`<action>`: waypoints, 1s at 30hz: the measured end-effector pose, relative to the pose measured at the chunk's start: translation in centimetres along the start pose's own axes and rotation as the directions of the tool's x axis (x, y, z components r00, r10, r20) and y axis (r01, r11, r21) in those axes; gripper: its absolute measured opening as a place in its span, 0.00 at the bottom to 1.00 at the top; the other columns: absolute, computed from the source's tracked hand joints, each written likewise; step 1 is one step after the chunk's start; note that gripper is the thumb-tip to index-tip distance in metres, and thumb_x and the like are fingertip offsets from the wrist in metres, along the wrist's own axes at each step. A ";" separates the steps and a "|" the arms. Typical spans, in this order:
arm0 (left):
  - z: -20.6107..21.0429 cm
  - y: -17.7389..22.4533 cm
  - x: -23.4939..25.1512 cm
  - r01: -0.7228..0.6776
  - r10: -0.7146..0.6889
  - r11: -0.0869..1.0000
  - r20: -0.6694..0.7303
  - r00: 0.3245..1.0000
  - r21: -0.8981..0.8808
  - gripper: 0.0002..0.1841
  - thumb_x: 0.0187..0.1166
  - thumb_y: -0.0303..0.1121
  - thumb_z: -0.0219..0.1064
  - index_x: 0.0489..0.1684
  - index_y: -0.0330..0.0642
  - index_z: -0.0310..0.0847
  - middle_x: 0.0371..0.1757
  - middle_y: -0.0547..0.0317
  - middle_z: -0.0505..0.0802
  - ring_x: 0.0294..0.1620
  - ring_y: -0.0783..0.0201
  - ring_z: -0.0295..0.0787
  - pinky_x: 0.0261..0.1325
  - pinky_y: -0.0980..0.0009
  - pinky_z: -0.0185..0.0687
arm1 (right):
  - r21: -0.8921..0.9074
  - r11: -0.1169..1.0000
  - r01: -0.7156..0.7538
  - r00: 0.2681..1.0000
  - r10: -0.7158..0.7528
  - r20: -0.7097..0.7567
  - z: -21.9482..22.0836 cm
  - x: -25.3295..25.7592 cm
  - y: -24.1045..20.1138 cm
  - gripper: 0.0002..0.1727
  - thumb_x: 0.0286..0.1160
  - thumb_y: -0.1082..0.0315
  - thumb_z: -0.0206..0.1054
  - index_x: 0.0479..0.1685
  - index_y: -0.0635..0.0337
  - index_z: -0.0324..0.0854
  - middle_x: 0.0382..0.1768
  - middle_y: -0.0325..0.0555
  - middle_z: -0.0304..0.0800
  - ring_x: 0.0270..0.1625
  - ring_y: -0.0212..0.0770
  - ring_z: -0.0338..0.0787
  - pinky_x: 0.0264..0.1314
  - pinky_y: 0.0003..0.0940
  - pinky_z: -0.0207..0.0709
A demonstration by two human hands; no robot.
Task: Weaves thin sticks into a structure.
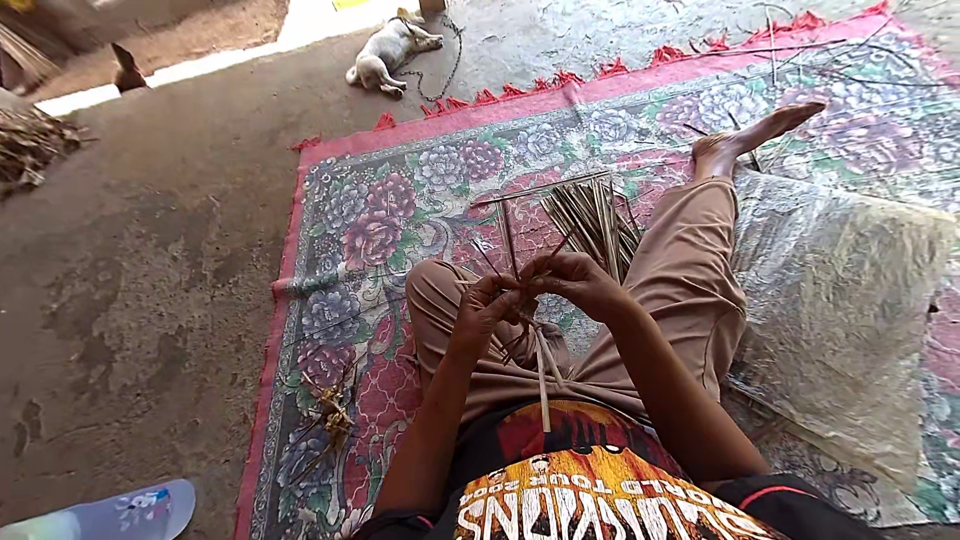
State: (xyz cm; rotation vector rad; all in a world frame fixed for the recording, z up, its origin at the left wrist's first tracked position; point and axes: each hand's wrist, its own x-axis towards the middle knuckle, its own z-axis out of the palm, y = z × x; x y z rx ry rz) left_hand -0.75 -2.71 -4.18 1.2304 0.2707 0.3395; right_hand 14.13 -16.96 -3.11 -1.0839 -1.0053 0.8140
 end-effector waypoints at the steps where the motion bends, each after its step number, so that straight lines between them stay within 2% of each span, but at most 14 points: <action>1: -0.2 0.0 -0.1 0.003 -0.003 1.000 0.015 1.000 0.003 0.08 0.78 0.22 0.66 0.45 0.43 0.89 0.40 0.60 0.94 0.32 0.71 0.90 0.37 0.74 0.89 | 0.012 1.000 0.000 1.000 -0.001 0.021 0.0 0.0 0.0 0.08 0.78 0.78 0.64 0.50 0.64 0.86 0.42 0.40 0.92 0.42 0.29 0.90 0.49 0.28 0.87; 5: -1.0 0.7 -0.3 0.033 -0.036 0.999 0.094 0.995 0.032 0.07 0.76 0.21 0.68 0.43 0.42 0.90 0.37 0.61 0.95 0.30 0.72 0.91 0.36 0.75 0.90 | 0.089 0.996 -0.023 0.997 0.016 0.070 0.0 0.0 0.3 0.07 0.75 0.81 0.66 0.45 0.64 0.87 0.40 0.40 0.92 0.40 0.30 0.91 0.48 0.28 0.88; 7: -1.1 1.1 -0.4 0.081 -0.089 0.994 0.103 0.991 0.079 0.07 0.75 0.19 0.67 0.43 0.38 0.89 0.34 0.60 0.95 0.28 0.72 0.90 0.34 0.76 0.89 | 0.060 0.998 -0.035 0.998 0.032 0.046 0.1 0.0 0.5 0.05 0.73 0.82 0.68 0.41 0.65 0.87 0.37 0.40 0.92 0.36 0.29 0.90 0.44 0.28 0.88; 11: -0.9 1.6 -0.1 0.183 -0.198 0.963 0.058 0.978 0.197 0.05 0.76 0.18 0.68 0.41 0.34 0.89 0.31 0.60 0.94 0.26 0.73 0.88 0.31 0.78 0.86 | -0.284 0.959 0.007 0.998 -0.026 -0.061 0.4 -0.2 0.0 0.02 0.68 0.80 0.74 0.36 0.68 0.89 0.36 0.43 0.90 0.32 0.26 0.86 0.36 0.22 0.85; 13: -0.7 1.6 0.0 0.215 -0.237 0.950 0.075 0.969 0.225 0.04 0.75 0.18 0.70 0.39 0.34 0.89 0.30 0.60 0.93 0.27 0.74 0.88 0.33 0.78 0.86 | -0.380 0.922 0.073 0.995 -0.091 -0.030 0.4 -0.1 -0.2 0.02 0.67 0.78 0.75 0.35 0.68 0.89 0.34 0.44 0.90 0.32 0.27 0.86 0.35 0.22 0.83; 15: -0.3 1.4 0.1 0.223 -0.255 0.943 0.104 0.961 0.247 0.03 0.73 0.18 0.71 0.38 0.34 0.89 0.30 0.62 0.93 0.29 0.74 0.88 0.36 0.78 0.86 | -0.406 0.909 0.089 0.996 -0.094 0.007 0.4 0.0 -0.2 0.01 0.68 0.77 0.75 0.34 0.66 0.89 0.30 0.41 0.90 0.28 0.25 0.83 0.32 0.21 0.80; 18: 0.4 1.0 0.1 0.213 -0.245 0.938 0.088 0.966 0.274 0.04 0.72 0.17 0.71 0.35 0.35 0.87 0.29 0.64 0.93 0.31 0.75 0.89 0.43 0.77 0.87 | -0.298 0.955 -0.003 1.000 0.001 -0.007 0.5 0.2 0.1 0.02 0.71 0.78 0.73 0.33 0.67 0.88 0.23 0.38 0.88 0.22 0.21 0.78 0.26 0.19 0.74; 20: 0.6 0.6 0.0 0.201 -0.213 0.945 0.019 0.977 0.256 0.04 0.71 0.17 0.70 0.34 0.35 0.86 0.28 0.64 0.91 0.30 0.74 0.87 0.42 0.76 0.86 | -0.187 0.976 -0.112 0.992 0.098 -0.084 1.0 0.2 0.3 0.03 0.74 0.77 0.71 0.35 0.68 0.87 0.22 0.38 0.88 0.20 0.23 0.80 0.25 0.21 0.77; 22: 0.6 0.1 -0.2 0.175 -0.163 0.970 -0.085 0.983 0.167 0.04 0.72 0.18 0.67 0.32 0.36 0.85 0.26 0.63 0.89 0.28 0.72 0.86 0.38 0.74 0.87 | -0.092 0.979 -0.183 0.978 0.171 -0.119 1.3 0.3 0.3 0.06 0.81 0.75 0.65 0.44 0.68 0.86 0.29 0.40 0.91 0.25 0.27 0.86 0.32 0.24 0.85; 24: 0.4 0.0 -0.2 0.146 -0.132 0.988 -0.197 0.971 0.057 0.07 0.78 0.18 0.64 0.32 0.37 0.84 0.26 0.61 0.90 0.26 0.72 0.86 0.36 0.74 0.87 | -0.052 0.980 -0.190 0.980 0.186 -0.075 1.4 0.3 0.5 0.10 0.81 0.77 0.62 0.55 0.70 0.84 0.38 0.42 0.91 0.33 0.29 0.89 0.41 0.29 0.88; 25: 0.2 -0.1 -0.1 0.136 -0.128 0.990 -0.237 0.963 0.019 0.07 0.79 0.19 0.63 0.32 0.37 0.84 0.27 0.60 0.90 0.26 0.71 0.86 0.35 0.74 0.86 | -0.040 0.981 -0.190 0.981 0.188 -0.053 1.6 0.3 0.6 0.11 0.78 0.78 0.64 0.56 0.70 0.83 0.40 0.44 0.91 0.36 0.31 0.90 0.44 0.30 0.88; 26: 0.1 0.0 -0.1 0.130 -0.126 0.991 -0.261 0.957 -0.002 0.07 0.80 0.19 0.62 0.33 0.36 0.84 0.27 0.59 0.90 0.26 0.71 0.87 0.35 0.74 0.87 | -0.027 0.982 -0.188 0.981 0.187 -0.054 2.0 0.4 0.8 0.11 0.76 0.79 0.66 0.55 0.70 0.84 0.39 0.44 0.91 0.37 0.31 0.90 0.45 0.30 0.88; 28: 0.1 0.2 -0.2 0.134 -0.137 0.991 -0.262 0.955 -0.031 0.08 0.82 0.20 0.62 0.34 0.36 0.85 0.30 0.58 0.93 0.28 0.70 0.89 0.36 0.74 0.87 | -0.005 0.986 -0.170 0.977 0.167 -0.134 2.8 0.6 0.9 0.09 0.73 0.81 0.70 0.49 0.69 0.86 0.33 0.41 0.91 0.32 0.28 0.88 0.41 0.26 0.86; 30: 0.1 0.5 -0.5 0.150 -0.161 0.986 -0.226 0.961 -0.066 0.10 0.87 0.23 0.57 0.38 0.36 0.85 0.34 0.56 0.94 0.32 0.68 0.91 0.40 0.72 0.90 | 0.016 0.990 -0.144 0.970 0.144 -0.195 3.0 0.7 1.1 0.06 0.72 0.80 0.70 0.44 0.67 0.87 0.29 0.38 0.90 0.29 0.25 0.85 0.37 0.22 0.83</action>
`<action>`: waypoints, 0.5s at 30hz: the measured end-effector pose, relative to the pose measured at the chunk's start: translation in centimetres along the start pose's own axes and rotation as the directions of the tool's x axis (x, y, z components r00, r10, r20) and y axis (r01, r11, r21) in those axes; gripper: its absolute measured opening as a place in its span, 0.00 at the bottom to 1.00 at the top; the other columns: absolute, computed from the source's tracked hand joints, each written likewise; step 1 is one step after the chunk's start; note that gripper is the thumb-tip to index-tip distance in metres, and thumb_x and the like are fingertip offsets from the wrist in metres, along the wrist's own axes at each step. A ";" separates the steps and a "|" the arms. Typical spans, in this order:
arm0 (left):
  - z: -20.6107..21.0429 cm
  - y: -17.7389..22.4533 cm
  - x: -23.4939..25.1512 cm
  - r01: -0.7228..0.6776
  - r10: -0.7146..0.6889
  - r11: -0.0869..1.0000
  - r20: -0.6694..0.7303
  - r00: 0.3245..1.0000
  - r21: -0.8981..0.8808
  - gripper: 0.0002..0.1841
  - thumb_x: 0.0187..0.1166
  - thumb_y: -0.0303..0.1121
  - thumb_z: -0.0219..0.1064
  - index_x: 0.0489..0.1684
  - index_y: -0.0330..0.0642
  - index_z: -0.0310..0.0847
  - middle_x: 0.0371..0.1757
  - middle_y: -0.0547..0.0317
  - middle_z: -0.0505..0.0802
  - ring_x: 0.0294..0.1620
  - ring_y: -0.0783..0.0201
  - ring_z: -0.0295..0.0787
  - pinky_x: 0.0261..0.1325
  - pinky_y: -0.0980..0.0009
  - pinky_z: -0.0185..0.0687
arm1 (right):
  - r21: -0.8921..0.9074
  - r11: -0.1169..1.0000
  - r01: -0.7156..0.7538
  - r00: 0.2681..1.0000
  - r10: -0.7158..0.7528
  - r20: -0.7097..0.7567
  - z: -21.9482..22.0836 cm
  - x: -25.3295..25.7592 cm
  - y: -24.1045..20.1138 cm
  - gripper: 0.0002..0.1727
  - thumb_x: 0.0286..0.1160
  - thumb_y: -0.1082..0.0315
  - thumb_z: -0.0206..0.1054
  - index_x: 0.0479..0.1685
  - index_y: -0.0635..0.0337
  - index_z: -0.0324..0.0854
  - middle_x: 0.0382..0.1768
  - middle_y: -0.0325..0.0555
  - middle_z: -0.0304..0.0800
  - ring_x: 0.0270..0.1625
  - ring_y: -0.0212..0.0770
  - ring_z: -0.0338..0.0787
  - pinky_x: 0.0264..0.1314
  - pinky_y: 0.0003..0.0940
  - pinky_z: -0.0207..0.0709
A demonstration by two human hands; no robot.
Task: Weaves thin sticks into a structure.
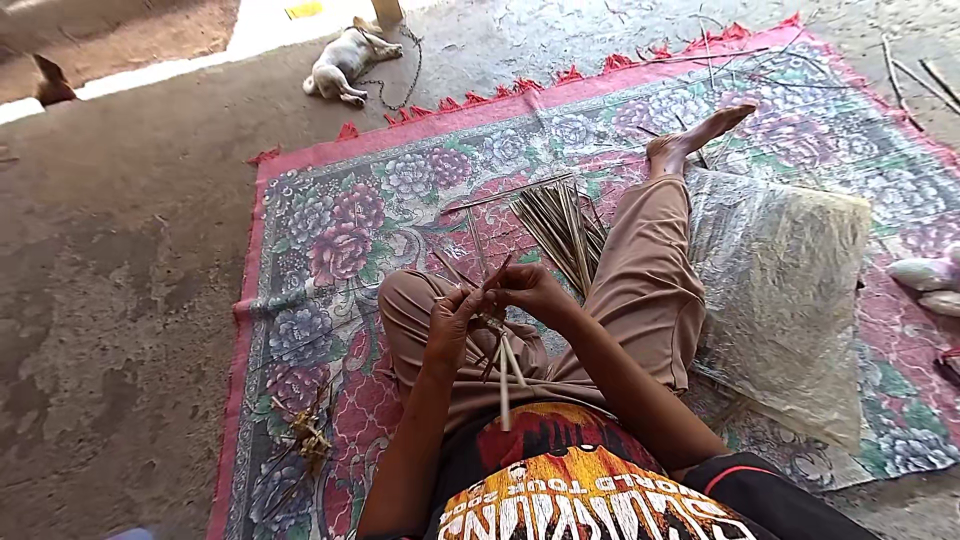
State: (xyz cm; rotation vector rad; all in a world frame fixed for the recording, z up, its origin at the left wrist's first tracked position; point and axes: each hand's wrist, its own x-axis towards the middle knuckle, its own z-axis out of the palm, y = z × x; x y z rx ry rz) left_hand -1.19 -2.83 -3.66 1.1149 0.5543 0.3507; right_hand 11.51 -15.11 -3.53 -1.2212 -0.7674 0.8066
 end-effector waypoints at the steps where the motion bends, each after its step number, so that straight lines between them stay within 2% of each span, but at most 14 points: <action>1: -0.1 0.1 -0.1 0.014 -0.013 1.000 0.027 1.000 -0.024 0.12 0.88 0.25 0.55 0.42 0.35 0.87 0.37 0.55 0.94 0.35 0.67 0.93 0.43 0.70 0.91 | 0.003 1.000 0.021 1.000 -0.021 -0.001 -0.3 0.0 0.0 0.06 0.73 0.80 0.69 0.44 0.66 0.88 0.30 0.38 0.91 0.30 0.25 0.86 0.37 0.22 0.83; 3: -0.3 0.1 -0.2 0.042 -0.039 0.998 0.067 0.997 -0.042 0.13 0.89 0.24 0.53 0.50 0.33 0.88 0.41 0.53 0.95 0.37 0.65 0.94 0.44 0.69 0.92 | -0.004 0.997 0.079 0.997 -0.079 0.025 -0.9 0.0 0.1 0.06 0.75 0.80 0.68 0.44 0.65 0.88 0.35 0.39 0.91 0.32 0.26 0.87 0.38 0.24 0.85; 7: 0.3 0.1 -0.1 0.105 -0.099 0.991 0.075 0.992 -0.077 0.12 0.86 0.21 0.57 0.54 0.35 0.89 0.40 0.55 0.95 0.33 0.68 0.93 0.40 0.72 0.91 | -0.037 0.984 0.174 0.981 -0.170 0.092 -1.6 -0.1 0.3 0.05 0.72 0.80 0.69 0.40 0.63 0.89 0.47 0.41 0.88 0.46 0.31 0.88 0.46 0.26 0.86; 9: 0.4 0.2 0.0 0.131 -0.124 0.989 0.099 0.987 -0.072 0.10 0.86 0.22 0.57 0.52 0.38 0.86 0.39 0.57 0.95 0.33 0.69 0.92 0.39 0.73 0.90 | -0.051 0.981 0.188 0.976 -0.181 0.118 -1.8 -0.2 0.2 0.06 0.72 0.80 0.70 0.41 0.63 0.89 0.54 0.43 0.88 0.52 0.31 0.88 0.50 0.26 0.87; 12: 0.6 0.2 0.1 0.125 -0.120 0.991 0.086 0.989 -0.052 0.07 0.86 0.23 0.59 0.44 0.40 0.84 0.37 0.59 0.93 0.33 0.70 0.90 0.39 0.73 0.89 | -0.113 0.962 0.249 0.967 -0.241 0.080 -1.4 -0.4 0.0 0.07 0.70 0.83 0.70 0.40 0.65 0.90 0.44 0.41 0.90 0.46 0.29 0.88 0.49 0.25 0.86; 15: 0.6 0.2 0.2 0.101 -0.100 0.995 0.102 0.990 0.004 0.08 0.87 0.24 0.57 0.53 0.38 0.83 0.40 0.58 0.92 0.36 0.69 0.91 0.44 0.72 0.90 | -0.238 0.920 0.310 0.950 -0.310 0.038 -1.1 -0.4 0.0 0.06 0.69 0.82 0.71 0.40 0.66 0.90 0.42 0.43 0.90 0.45 0.30 0.89 0.49 0.25 0.87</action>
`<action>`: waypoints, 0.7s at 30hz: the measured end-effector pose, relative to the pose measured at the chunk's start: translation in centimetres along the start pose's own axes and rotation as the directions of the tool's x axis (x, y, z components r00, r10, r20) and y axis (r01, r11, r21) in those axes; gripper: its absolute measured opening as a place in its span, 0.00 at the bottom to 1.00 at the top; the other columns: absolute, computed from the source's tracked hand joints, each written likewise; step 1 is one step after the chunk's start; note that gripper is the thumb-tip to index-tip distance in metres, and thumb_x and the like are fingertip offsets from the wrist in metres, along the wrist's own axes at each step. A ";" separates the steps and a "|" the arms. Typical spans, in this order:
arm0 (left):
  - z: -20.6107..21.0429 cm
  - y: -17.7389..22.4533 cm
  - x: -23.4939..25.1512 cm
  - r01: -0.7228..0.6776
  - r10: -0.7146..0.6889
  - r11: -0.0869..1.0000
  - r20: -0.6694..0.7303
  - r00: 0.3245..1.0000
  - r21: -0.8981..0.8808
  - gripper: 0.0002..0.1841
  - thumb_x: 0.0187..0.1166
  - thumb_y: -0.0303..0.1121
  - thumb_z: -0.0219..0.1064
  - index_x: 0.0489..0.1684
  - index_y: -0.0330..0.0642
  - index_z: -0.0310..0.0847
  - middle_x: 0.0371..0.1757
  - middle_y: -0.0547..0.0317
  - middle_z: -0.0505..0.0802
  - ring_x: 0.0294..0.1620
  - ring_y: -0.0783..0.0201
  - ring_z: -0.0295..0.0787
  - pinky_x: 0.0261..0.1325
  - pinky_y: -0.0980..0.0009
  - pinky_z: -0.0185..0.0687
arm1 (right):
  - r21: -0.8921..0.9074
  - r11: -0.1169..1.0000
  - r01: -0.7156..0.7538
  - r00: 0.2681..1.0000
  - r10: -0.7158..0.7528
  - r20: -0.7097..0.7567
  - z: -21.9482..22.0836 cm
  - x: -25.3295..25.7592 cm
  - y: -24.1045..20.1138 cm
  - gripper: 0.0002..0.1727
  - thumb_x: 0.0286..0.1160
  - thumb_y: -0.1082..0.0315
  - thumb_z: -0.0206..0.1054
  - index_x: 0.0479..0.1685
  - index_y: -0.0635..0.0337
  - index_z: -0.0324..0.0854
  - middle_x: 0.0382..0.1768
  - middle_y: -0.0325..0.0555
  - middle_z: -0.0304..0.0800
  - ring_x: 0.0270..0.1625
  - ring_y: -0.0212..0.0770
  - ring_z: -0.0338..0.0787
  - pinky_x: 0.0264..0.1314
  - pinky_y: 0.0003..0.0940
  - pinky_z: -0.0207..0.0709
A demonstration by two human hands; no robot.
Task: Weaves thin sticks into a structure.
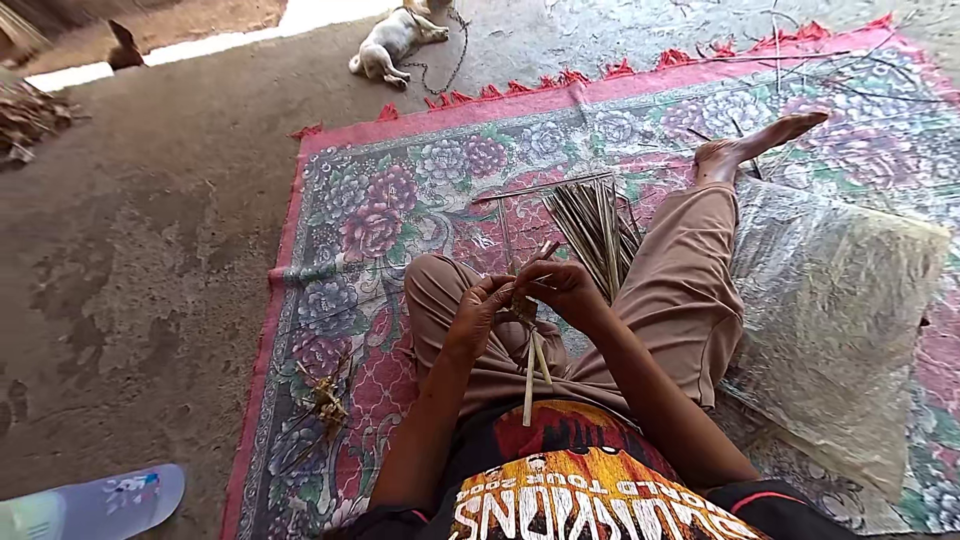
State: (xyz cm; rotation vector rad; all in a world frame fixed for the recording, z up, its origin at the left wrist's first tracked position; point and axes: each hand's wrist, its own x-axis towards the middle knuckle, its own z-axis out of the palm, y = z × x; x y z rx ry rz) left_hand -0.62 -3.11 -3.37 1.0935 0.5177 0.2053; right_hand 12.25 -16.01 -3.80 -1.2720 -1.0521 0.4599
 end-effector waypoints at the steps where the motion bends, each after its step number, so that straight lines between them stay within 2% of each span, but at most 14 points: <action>1: 0.0 0.0 0.1 -0.001 0.001 1.000 0.007 1.000 0.015 0.09 0.88 0.24 0.56 0.54 0.37 0.83 0.40 0.58 0.93 0.37 0.68 0.91 0.45 0.71 0.90 | -0.049 0.999 0.019 1.000 -0.019 -0.010 0.1 0.0 0.0 0.05 0.69 0.82 0.71 0.39 0.66 0.90 0.42 0.45 0.90 0.44 0.30 0.90 0.48 0.26 0.88; 3: 0.0 -0.2 0.2 -0.014 0.014 0.999 0.011 1.000 0.047 0.10 0.89 0.24 0.55 0.54 0.37 0.82 0.42 0.57 0.93 0.39 0.67 0.92 0.47 0.69 0.90 | -0.119 0.993 0.021 0.999 -0.025 -0.031 0.2 0.0 0.1 0.05 0.69 0.81 0.72 0.40 0.66 0.90 0.37 0.43 0.91 0.37 0.28 0.88 0.43 0.25 0.86; 4: 0.0 -0.2 0.2 -0.036 0.035 0.996 0.009 0.999 0.081 0.09 0.89 0.24 0.55 0.53 0.37 0.82 0.42 0.58 0.92 0.40 0.67 0.91 0.47 0.68 0.90 | -0.134 0.991 0.001 0.999 -0.007 -0.046 0.3 0.0 0.2 0.05 0.69 0.80 0.72 0.41 0.66 0.88 0.34 0.42 0.90 0.31 0.27 0.85 0.37 0.24 0.83; 7: 0.2 -0.5 0.3 -0.136 0.138 0.959 0.010 0.990 0.248 0.08 0.83 0.22 0.62 0.55 0.35 0.82 0.45 0.58 0.92 0.41 0.69 0.89 0.48 0.70 0.88 | -0.127 0.980 -0.150 0.988 0.143 -0.062 0.2 -0.1 0.5 0.05 0.74 0.77 0.69 0.43 0.62 0.82 0.24 0.38 0.84 0.22 0.26 0.77 0.28 0.24 0.75; 8: 0.3 -0.8 0.5 -0.173 0.180 0.932 0.008 0.984 0.317 0.09 0.79 0.22 0.66 0.53 0.33 0.84 0.44 0.58 0.92 0.41 0.70 0.89 0.49 0.71 0.87 | -0.129 0.973 -0.190 0.981 0.185 -0.050 -0.1 -0.3 0.8 0.04 0.75 0.76 0.69 0.43 0.62 0.82 0.23 0.38 0.82 0.21 0.27 0.76 0.28 0.26 0.74; 10: 0.1 -1.4 1.0 -0.220 0.244 0.879 -0.003 0.970 0.423 0.06 0.74 0.24 0.73 0.44 0.32 0.87 0.41 0.58 0.91 0.41 0.72 0.87 0.51 0.73 0.84 | -0.149 0.967 -0.208 0.976 0.214 0.024 -0.8 -0.5 1.5 0.06 0.80 0.72 0.63 0.47 0.64 0.83 0.28 0.39 0.86 0.27 0.27 0.82 0.36 0.27 0.79; 12: 0.1 -1.5 1.4 -0.239 0.267 0.886 -0.016 0.964 0.398 0.03 0.73 0.23 0.73 0.37 0.33 0.88 0.36 0.62 0.92 0.38 0.75 0.86 0.49 0.76 0.83 | -0.110 0.976 -0.188 0.979 0.195 0.063 -1.1 -0.5 2.0 0.10 0.83 0.71 0.59 0.52 0.67 0.83 0.35 0.38 0.88 0.35 0.25 0.86 0.44 0.25 0.83; 14: 0.5 -1.8 1.5 -0.249 0.267 0.929 -0.032 0.963 0.273 0.01 0.74 0.21 0.71 0.36 0.34 0.87 0.32 0.65 0.92 0.33 0.77 0.86 0.41 0.78 0.82 | -0.022 0.990 -0.141 0.990 0.141 -0.010 -1.1 -0.4 1.8 0.12 0.78 0.73 0.63 0.57 0.66 0.79 0.35 0.36 0.89 0.36 0.25 0.88 0.45 0.26 0.85; 16: 1.2 -2.1 1.5 -0.269 0.283 0.950 -0.070 0.957 0.159 0.02 0.74 0.18 0.69 0.37 0.33 0.86 0.31 0.64 0.92 0.30 0.75 0.87 0.37 0.78 0.84 | 0.054 0.993 -0.103 0.983 0.110 -0.150 -0.6 -0.3 1.6 0.17 0.70 0.76 0.71 0.55 0.61 0.73 0.30 0.34 0.89 0.32 0.27 0.90 0.42 0.26 0.86; 18: 1.8 -2.5 1.5 -0.321 0.333 0.940 -0.111 0.936 0.112 0.03 0.73 0.17 0.69 0.39 0.31 0.87 0.31 0.61 0.93 0.30 0.74 0.88 0.37 0.77 0.85 | 0.092 0.990 -0.106 0.964 0.125 -0.235 -0.2 -0.1 1.5 0.21 0.65 0.78 0.75 0.54 0.60 0.69 0.30 0.36 0.91 0.32 0.29 0.92 0.41 0.27 0.88; 19: 2.0 -2.7 1.6 -0.343 0.356 0.932 -0.123 0.926 0.117 0.04 0.73 0.17 0.70 0.39 0.30 0.88 0.32 0.60 0.94 0.31 0.73 0.88 0.37 0.77 0.86 | 0.087 0.991 -0.105 0.962 0.123 -0.243 -0.3 -0.1 1.6 0.20 0.65 0.78 0.75 0.53 0.61 0.71 0.30 0.37 0.91 0.33 0.30 0.92 0.43 0.27 0.88; 21: 2.1 -2.7 1.8 -0.365 0.384 0.920 -0.131 0.914 0.143 0.04 0.73 0.17 0.70 0.40 0.28 0.88 0.33 0.57 0.94 0.32 0.72 0.90 0.38 0.75 0.88 | 0.060 0.995 -0.076 0.973 0.087 -0.213 -0.7 -0.2 2.3 0.11 0.69 0.76 0.73 0.49 0.64 0.81 0.34 0.37 0.92 0.37 0.28 0.91 0.47 0.26 0.87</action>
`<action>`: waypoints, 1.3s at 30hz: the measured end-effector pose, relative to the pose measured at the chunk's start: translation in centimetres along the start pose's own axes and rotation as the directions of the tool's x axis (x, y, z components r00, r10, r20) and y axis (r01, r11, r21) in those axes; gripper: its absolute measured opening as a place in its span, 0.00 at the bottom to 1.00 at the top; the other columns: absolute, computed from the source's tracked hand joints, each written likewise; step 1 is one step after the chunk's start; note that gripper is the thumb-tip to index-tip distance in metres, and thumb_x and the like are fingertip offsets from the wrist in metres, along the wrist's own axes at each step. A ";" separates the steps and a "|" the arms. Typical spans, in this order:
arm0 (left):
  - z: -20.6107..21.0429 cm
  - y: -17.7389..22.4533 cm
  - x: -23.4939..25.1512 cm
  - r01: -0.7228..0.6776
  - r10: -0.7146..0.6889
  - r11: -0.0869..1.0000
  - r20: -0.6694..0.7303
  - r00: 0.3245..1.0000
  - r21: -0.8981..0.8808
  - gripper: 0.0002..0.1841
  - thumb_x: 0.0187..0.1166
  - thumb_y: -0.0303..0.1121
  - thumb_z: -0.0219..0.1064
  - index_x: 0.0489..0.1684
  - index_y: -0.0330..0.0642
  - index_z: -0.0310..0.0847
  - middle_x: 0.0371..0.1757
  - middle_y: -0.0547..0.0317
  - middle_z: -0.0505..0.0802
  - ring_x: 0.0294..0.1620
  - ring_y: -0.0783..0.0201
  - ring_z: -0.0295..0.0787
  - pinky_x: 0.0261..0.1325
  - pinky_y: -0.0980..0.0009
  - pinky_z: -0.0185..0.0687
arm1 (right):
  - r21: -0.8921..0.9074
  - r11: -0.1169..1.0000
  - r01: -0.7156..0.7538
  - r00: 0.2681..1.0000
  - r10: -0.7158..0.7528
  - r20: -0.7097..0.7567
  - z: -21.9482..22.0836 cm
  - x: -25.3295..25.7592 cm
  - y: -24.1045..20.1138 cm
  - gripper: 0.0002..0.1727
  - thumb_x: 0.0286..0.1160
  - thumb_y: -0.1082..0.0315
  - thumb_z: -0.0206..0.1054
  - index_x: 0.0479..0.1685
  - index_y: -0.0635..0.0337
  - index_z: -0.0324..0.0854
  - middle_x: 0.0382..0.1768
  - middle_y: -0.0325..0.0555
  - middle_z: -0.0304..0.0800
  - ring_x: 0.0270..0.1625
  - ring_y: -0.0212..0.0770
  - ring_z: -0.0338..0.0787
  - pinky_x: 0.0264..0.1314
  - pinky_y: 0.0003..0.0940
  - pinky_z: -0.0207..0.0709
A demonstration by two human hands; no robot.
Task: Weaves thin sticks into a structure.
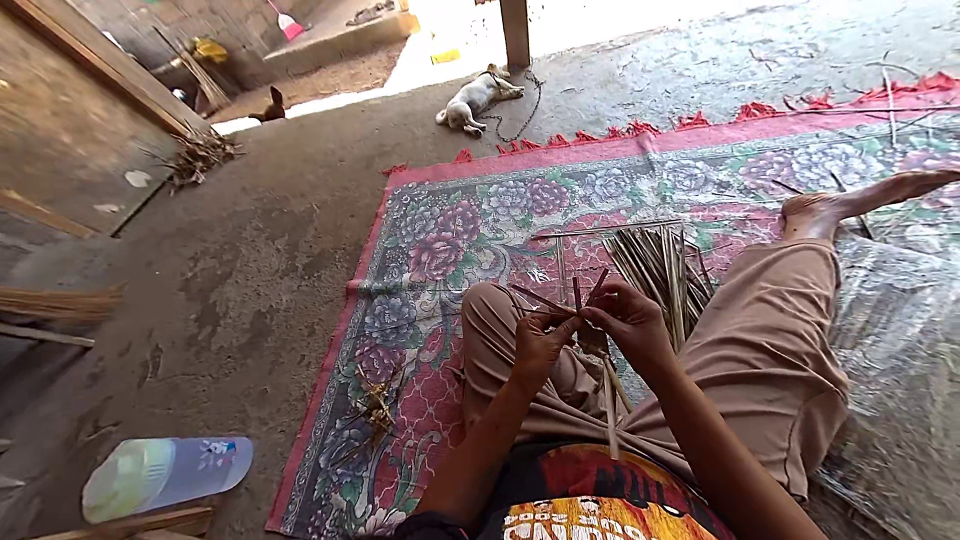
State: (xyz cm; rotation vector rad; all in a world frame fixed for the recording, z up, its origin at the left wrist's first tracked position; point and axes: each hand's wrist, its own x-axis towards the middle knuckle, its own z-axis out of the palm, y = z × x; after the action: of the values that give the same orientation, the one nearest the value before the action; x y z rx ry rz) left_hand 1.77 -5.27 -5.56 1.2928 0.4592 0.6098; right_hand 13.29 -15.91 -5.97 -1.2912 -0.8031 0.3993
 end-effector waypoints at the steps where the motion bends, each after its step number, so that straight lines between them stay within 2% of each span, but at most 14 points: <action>1: 0.0 0.2 0.1 -0.001 0.001 1.000 -0.005 1.000 0.017 0.04 0.73 0.17 0.69 0.40 0.28 0.88 0.34 0.57 0.94 0.32 0.72 0.90 0.39 0.75 0.88 | 0.003 1.000 0.002 1.000 -0.002 0.017 -0.2 0.0 0.2 0.07 0.72 0.76 0.71 0.46 0.64 0.86 0.35 0.36 0.93 0.38 0.27 0.91 0.48 0.26 0.87; 5: -0.4 2.1 -0.2 0.049 -0.048 0.998 -0.040 0.998 0.049 0.05 0.73 0.17 0.70 0.40 0.32 0.89 0.33 0.60 0.94 0.31 0.71 0.90 0.39 0.74 0.89 | 0.044 0.998 -0.040 0.994 0.035 0.099 -0.6 0.0 -1.7 0.06 0.74 0.78 0.68 0.43 0.60 0.89 0.38 0.32 0.94 0.40 0.24 0.91 0.51 0.25 0.87; 9: -1.3 3.4 -0.4 0.013 -0.018 0.993 0.037 0.999 0.114 0.06 0.75 0.18 0.71 0.44 0.36 0.90 0.36 0.61 0.95 0.32 0.72 0.90 0.38 0.74 0.90 | -0.016 1.000 -0.015 0.967 0.018 0.254 -0.9 0.5 -3.3 0.07 0.75 0.80 0.67 0.45 0.66 0.90 0.45 0.39 0.93 0.46 0.25 0.90 0.54 0.23 0.86; 12: -1.2 3.8 -0.5 0.028 -0.040 0.988 0.074 0.996 0.149 0.07 0.72 0.16 0.72 0.42 0.35 0.89 0.35 0.61 0.94 0.30 0.73 0.88 0.36 0.76 0.87 | 0.039 0.998 -0.049 0.963 0.037 0.268 -0.5 0.7 -3.2 0.04 0.69 0.80 0.73 0.38 0.65 0.89 0.37 0.39 0.92 0.37 0.26 0.89 0.42 0.22 0.86; 14: -1.1 3.6 -0.5 0.067 -0.078 0.992 0.100 0.992 0.106 0.09 0.71 0.14 0.70 0.42 0.34 0.88 0.35 0.60 0.93 0.29 0.72 0.88 0.35 0.76 0.88 | 0.056 0.996 -0.068 0.964 0.052 0.260 -0.4 0.7 -3.2 0.06 0.66 0.78 0.76 0.35 0.60 0.84 0.29 0.35 0.89 0.29 0.25 0.86 0.33 0.20 0.82; 15: -1.0 3.5 -0.5 0.091 -0.097 0.994 0.102 0.990 0.068 0.09 0.72 0.14 0.70 0.44 0.34 0.87 0.35 0.59 0.94 0.29 0.72 0.89 0.36 0.75 0.88 | 0.063 0.995 -0.076 0.965 0.057 0.257 -0.5 0.7 -3.2 0.08 0.65 0.78 0.77 0.36 0.58 0.82 0.28 0.34 0.88 0.28 0.25 0.85 0.32 0.21 0.82; 18: -0.3 3.2 -0.4 0.116 -0.116 0.993 0.066 0.991 0.008 0.08 0.76 0.15 0.66 0.48 0.32 0.84 0.33 0.58 0.93 0.29 0.70 0.90 0.36 0.74 0.89 | 0.033 0.997 -0.070 0.963 0.059 0.264 -1.2 0.8 -2.5 0.12 0.65 0.77 0.76 0.44 0.59 0.82 0.30 0.36 0.88 0.31 0.28 0.87 0.37 0.25 0.85; 20: 0.2 2.4 -0.1 0.053 -0.056 0.997 0.053 0.997 0.055 0.07 0.78 0.17 0.65 0.49 0.29 0.81 0.32 0.57 0.93 0.29 0.70 0.90 0.37 0.73 0.89 | -0.084 0.996 -0.030 0.961 0.052 0.271 -1.7 0.7 -1.3 0.10 0.72 0.71 0.72 0.50 0.62 0.85 0.34 0.37 0.91 0.35 0.27 0.89 0.42 0.25 0.86; 24: 0.8 0.8 0.4 -0.100 0.090 0.980 0.063 0.994 0.173 0.06 0.81 0.21 0.64 0.49 0.26 0.81 0.34 0.57 0.92 0.31 0.71 0.90 0.38 0.74 0.88 | -0.253 0.966 0.053 0.971 0.009 0.239 -1.7 0.5 0.3 0.13 0.82 0.67 0.59 0.49 0.66 0.86 0.40 0.37 0.91 0.41 0.19 0.87 0.47 0.18 0.82; 26: 0.7 0.6 0.4 -0.054 0.047 0.995 0.072 0.996 0.086 0.07 0.83 0.20 0.60 0.51 0.26 0.80 0.37 0.55 0.93 0.32 0.69 0.91 0.36 0.73 0.89 | -0.180 0.983 0.034 0.986 -0.003 0.169 -1.5 0.3 0.4 0.12 0.84 0.69 0.56 0.48 0.66 0.84 0.35 0.32 0.88 0.37 0.18 0.86 0.44 0.17 0.81; 28: 0.4 0.7 0.6 0.092 -0.087 0.994 0.085 0.993 -0.058 0.08 0.86 0.20 0.56 0.53 0.28 0.79 0.38 0.54 0.94 0.30 0.68 0.91 0.34 0.72 0.89 | -0.019 1.000 -0.005 0.987 0.008 0.161 -1.7 0.3 0.3 0.10 0.85 0.71 0.56 0.49 0.61 0.84 0.34 0.27 0.89 0.36 0.20 0.87 0.45 0.21 0.84; 32: 0.0 1.1 1.1 0.212 -0.195 0.971 0.149 0.969 -0.108 0.08 0.86 0.21 0.57 0.52 0.33 0.81 0.36 0.60 0.93 0.27 0.70 0.90 0.31 0.73 0.89 | 0.118 0.992 -0.034 0.939 -0.009 0.343 -2.4 0.4 0.5 0.10 0.81 0.70 0.63 0.48 0.56 0.91 0.47 0.30 0.92 0.50 0.24 0.89 0.59 0.24 0.84; 35: 0.1 1.1 1.4 0.170 -0.156 0.984 0.196 0.968 -0.059 0.09 0.84 0.18 0.55 0.52 0.32 0.82 0.40 0.61 0.93 0.33 0.71 0.91 0.36 0.73 0.89 | 0.097 0.995 -0.018 0.939 -0.016 0.345 -2.4 0.3 0.5 0.09 0.77 0.72 0.67 0.46 0.55 0.93 0.47 0.30 0.93 0.53 0.24 0.89 0.61 0.24 0.84; 39: 0.4 0.9 1.3 -0.055 0.035 0.994 0.205 0.978 0.094 0.15 0.80 0.18 0.61 0.63 0.23 0.77 0.52 0.51 0.91 0.51 0.70 0.89 0.60 0.72 0.85 | 0.013 0.988 0.156 0.974 -0.156 0.165 -1.9 0.3 0.4 0.09 0.74 0.75 0.68 0.46 0.59 0.93 0.45 0.35 0.93 0.51 0.27 0.89 0.62 0.27 0.84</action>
State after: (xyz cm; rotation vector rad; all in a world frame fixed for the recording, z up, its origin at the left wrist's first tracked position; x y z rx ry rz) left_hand 2.84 -4.58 -4.53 1.4466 0.2954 0.4911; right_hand 14.94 -16.86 -6.37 -1.1956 -1.0376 0.3837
